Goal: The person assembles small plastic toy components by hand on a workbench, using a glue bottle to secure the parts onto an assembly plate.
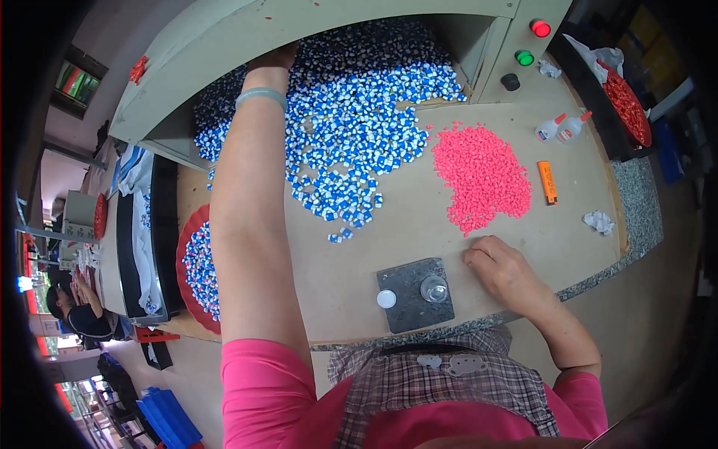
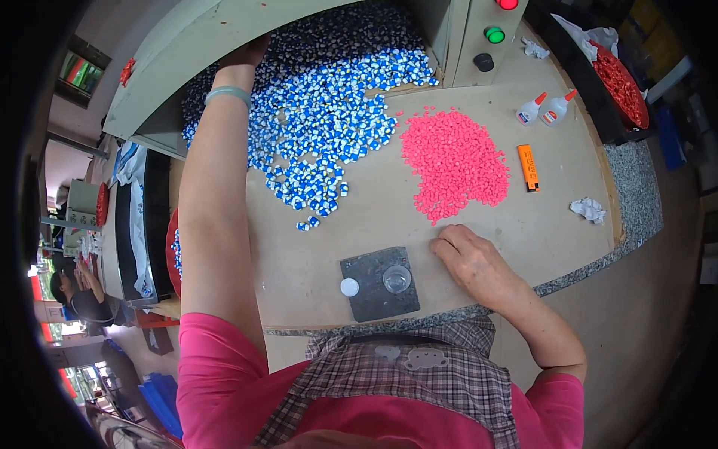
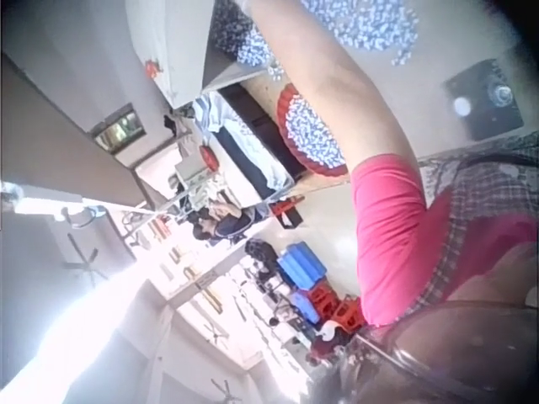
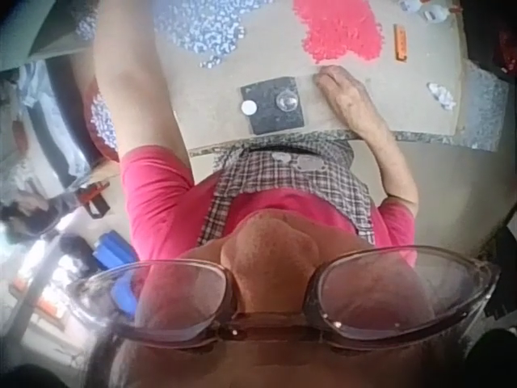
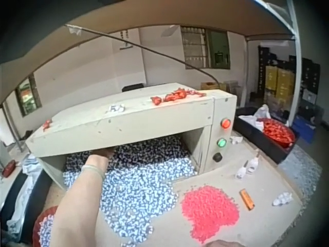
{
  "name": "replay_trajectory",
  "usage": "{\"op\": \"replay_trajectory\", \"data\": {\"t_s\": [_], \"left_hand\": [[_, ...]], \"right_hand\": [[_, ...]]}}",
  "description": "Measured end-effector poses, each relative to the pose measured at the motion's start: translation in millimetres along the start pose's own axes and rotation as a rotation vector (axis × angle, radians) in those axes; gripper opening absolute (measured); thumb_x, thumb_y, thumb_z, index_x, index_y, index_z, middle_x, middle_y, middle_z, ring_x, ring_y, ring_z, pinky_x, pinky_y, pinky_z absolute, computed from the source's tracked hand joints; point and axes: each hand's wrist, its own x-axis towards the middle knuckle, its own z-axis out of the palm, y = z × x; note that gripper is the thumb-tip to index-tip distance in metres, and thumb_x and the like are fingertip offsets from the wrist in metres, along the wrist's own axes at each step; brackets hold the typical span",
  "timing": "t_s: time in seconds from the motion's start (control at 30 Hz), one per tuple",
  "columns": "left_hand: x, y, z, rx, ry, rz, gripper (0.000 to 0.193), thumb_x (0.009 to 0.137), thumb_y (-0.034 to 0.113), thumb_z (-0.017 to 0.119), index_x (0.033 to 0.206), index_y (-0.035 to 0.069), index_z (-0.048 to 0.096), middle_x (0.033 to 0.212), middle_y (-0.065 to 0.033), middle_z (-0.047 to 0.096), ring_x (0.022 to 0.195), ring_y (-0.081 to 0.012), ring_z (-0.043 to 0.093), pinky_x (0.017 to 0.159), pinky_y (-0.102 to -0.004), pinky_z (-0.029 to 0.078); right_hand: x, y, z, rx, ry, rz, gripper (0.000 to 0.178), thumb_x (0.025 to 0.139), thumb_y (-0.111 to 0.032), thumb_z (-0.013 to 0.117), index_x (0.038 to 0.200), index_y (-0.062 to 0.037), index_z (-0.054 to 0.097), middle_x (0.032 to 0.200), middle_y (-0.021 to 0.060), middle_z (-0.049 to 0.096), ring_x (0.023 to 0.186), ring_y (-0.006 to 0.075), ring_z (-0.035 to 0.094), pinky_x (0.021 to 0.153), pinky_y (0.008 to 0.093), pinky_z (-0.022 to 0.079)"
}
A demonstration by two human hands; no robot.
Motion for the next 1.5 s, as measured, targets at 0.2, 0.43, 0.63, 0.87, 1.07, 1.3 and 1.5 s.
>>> {"op": "replay_trajectory", "data": {"t_s": [0.2,0.43,0.63,0.87,1.07,1.3,1.5], "left_hand": [[-7,-18,28,-0.077,0.257,-0.170,0.030,0.094,0.031,0.058,0.119,0.016,0.057,0.114,-0.0047,0.062,0.106,-0.0221,0.060,0.082,-0.0359,0.056],[-51,-4,34,-0.103,0.341,-0.357,0.029,0.081,-0.010,0.064,0.105,0.006,0.060,0.103,-0.0124,0.063,0.090,-0.0289,0.063,0.076,-0.0380,0.061],[-152,35,107,-0.154,0.135,-0.459,0.023,0.091,-0.002,0.054,0.112,-0.008,0.052,0.101,-0.0186,0.064,0.083,-0.0203,0.064,0.076,-0.0279,0.055],[-311,69,150,-0.123,0.124,-0.583,0.031,0.090,-0.004,0.055,0.121,-0.010,0.054,0.119,-0.0215,0.059,0.102,-0.0210,0.061,0.092,-0.0273,0.051],[-385,87,189,0.081,0.238,-0.600,0.027,0.089,-0.003,0.057,0.116,-0.007,0.059,0.110,-0.0191,0.065,0.095,-0.0186,0.064,0.088,-0.0288,0.052],[-419,95,201,0.127,0.196,-0.592,0.026,0.088,-0.004,0.060,0.114,-0.006,0.061,0.107,-0.0182,0.066,0.089,-0.0160,0.066,0.083,-0.0270,0.052],[-424,92,202,0.130,0.177,-0.608,0.024,0.088,-0.003,0.061,0.112,-0.005,0.063,0.106,-0.0161,0.067,0.090,-0.0158,0.066,0.082,-0.0274,0.053]], "right_hand": [[2,6,-1,0.002,-0.078,0.014,0.020,0.078,0.000,0.055,0.097,-0.0001,0.054,0.099,0.0146,0.053,0.091,0.0321,0.060,0.074,0.0398,0.053],[4,2,0,0.256,0.120,0.118,0.009,0.081,0.002,0.061,0.089,0.0000,0.056,0.087,0.0139,0.058,0.078,0.0330,0.061,0.069,0.0377,0.051],[-5,2,2,0.873,0.087,0.523,0.007,0.088,0.000,0.062,0.094,0.0025,0.062,0.079,0.0018,0.062,0.068,0.0062,0.058,0.060,0.0235,0.049],[-2,-7,-5,1.163,0.066,0.573,0.010,0.089,-0.001,0.062,0.098,0.0036,0.065,0.080,0.0045,0.065,0.071,0.0092,0.062,0.066,0.0230,0.053],[-7,-10,2,1.210,0.038,0.494,0.010,0.093,-0.006,0.059,0.098,0.0010,0.062,0.083,0.0034,0.063,0.073,0.0090,0.060,0.070,0.0239,0.052],[-6,-16,7,1.245,0.017,0.497,0.011,0.095,-0.009,0.055,0.097,0.0003,0.060,0.084,0.0041,0.061,0.076,0.0096,0.060,0.071,0.0249,0.051],[-1,-25,3,1.129,0.013,0.502,0.006,0.093,-0.007,0.057,0.095,-0.0012,0.058,0.087,0.0040,0.058,0.077,0.0107,0.059,0.071,0.0256,0.050]]}}
